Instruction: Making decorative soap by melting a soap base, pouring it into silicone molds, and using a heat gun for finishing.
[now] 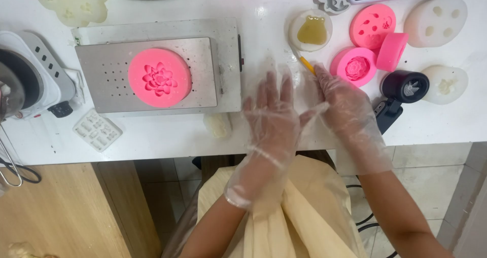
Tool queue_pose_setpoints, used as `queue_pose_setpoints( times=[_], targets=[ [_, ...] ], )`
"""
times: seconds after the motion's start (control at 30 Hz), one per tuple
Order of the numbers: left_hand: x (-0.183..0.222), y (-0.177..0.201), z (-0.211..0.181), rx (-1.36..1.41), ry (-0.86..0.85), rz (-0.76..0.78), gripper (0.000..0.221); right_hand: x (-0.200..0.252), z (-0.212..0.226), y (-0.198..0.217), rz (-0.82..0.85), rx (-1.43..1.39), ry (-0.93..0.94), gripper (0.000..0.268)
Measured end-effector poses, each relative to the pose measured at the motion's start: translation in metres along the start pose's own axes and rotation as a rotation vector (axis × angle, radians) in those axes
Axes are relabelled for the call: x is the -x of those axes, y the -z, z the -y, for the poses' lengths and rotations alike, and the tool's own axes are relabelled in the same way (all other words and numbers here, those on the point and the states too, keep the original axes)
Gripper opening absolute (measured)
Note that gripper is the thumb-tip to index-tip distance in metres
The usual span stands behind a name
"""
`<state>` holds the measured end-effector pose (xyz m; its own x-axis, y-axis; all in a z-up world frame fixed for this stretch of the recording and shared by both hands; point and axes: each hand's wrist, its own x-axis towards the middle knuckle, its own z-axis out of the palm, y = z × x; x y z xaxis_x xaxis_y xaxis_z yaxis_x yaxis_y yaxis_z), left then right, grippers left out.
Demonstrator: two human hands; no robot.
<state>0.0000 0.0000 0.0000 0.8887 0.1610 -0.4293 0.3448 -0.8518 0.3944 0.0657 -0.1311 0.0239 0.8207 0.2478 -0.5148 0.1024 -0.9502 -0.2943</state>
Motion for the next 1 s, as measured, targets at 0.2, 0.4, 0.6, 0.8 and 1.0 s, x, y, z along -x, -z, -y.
queue_pose_setpoints(
  times=[0.2,0.4,0.6,0.8,1.0],
  targets=[
    [-0.010,-0.039,0.009,-0.182,0.050,-0.037,0.117,-0.005,0.003,0.005,-0.016,-0.218,0.115,0.050],
    [-0.042,-0.009,-0.004,-0.065,0.137,0.213,0.146,-0.013,0.002,-0.002,0.056,-0.150,0.057,0.041],
    [-0.039,-0.020,-0.005,-0.040,0.094,0.172,0.142,-0.015,0.002,-0.020,0.083,-0.399,0.137,0.043],
    [-0.029,0.012,-0.018,-0.150,0.083,0.361,0.142,-0.001,-0.039,-0.075,0.093,-1.089,0.063,0.042],
    [0.037,0.052,-0.020,0.006,0.088,0.311,0.150,0.073,-0.015,-0.049,0.251,-0.904,-0.162,0.036]
  ],
)
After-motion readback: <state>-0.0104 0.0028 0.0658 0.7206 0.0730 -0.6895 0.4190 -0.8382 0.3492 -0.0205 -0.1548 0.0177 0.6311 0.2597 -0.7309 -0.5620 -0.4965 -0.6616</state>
